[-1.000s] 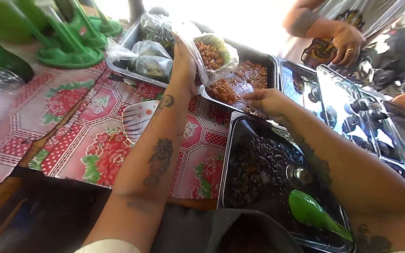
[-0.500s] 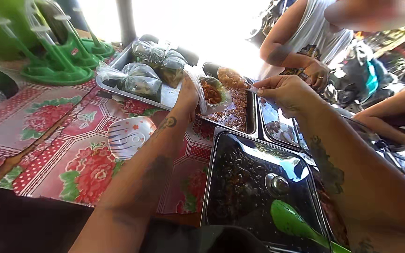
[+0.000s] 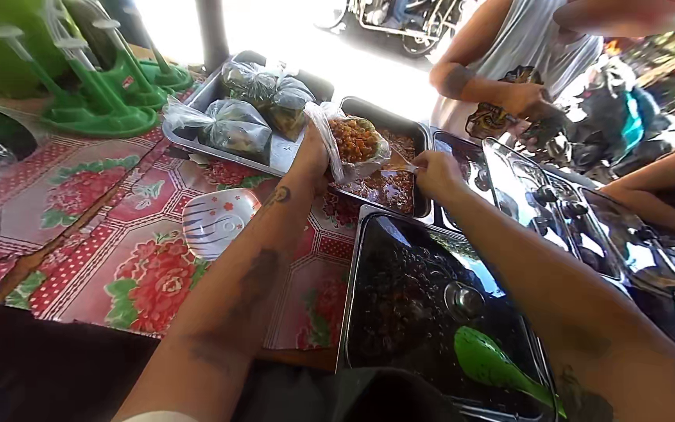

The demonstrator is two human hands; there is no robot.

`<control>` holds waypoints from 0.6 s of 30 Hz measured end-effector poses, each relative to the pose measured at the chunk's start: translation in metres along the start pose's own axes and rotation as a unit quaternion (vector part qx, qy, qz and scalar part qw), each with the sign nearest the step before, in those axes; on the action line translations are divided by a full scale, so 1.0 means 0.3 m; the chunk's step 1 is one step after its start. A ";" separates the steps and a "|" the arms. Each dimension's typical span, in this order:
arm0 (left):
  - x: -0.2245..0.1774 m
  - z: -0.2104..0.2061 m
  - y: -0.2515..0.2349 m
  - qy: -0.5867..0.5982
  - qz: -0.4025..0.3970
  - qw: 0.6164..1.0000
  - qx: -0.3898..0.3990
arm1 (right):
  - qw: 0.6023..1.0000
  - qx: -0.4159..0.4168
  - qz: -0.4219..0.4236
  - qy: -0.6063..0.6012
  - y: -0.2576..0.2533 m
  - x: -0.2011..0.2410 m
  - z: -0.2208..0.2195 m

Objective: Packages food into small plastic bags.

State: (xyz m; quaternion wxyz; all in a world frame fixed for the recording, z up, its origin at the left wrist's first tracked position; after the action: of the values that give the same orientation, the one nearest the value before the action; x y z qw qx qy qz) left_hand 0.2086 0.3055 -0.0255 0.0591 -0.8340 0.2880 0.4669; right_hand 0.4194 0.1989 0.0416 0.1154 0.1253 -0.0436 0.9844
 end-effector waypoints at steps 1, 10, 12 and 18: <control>-0.006 -0.001 -0.003 0.003 0.003 1.000 -0.001 | 1.000 0.012 0.021 -0.013 -0.005 -0.008 -0.036; -0.081 0.010 0.047 -0.004 -0.055 0.998 -0.034 | 0.993 0.037 0.043 0.100 0.149 -0.066 0.060; -0.137 -0.028 0.139 0.000 -0.013 0.997 -0.076 | 0.997 0.066 0.037 0.035 0.181 -0.034 0.030; -0.174 -0.022 0.173 0.008 -0.016 0.995 -0.101 | 0.983 0.125 0.050 -0.126 0.071 0.038 -0.108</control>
State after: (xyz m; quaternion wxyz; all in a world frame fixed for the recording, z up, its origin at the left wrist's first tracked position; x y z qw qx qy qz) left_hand 0.1649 0.2824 0.0294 -0.0198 -0.8442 0.2264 0.4854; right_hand 0.3960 0.1846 0.0121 0.0429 0.2590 0.0589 0.9631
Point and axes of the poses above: each hand's wrist, its own y-axis away from the middle knuckle, its own z-axis out of the back of the hand, x = y × z, the point moved 4 cm from there along -y, towards the middle knuckle, and after that the axes turned 10 degrees about z, right-handed, at the moved point
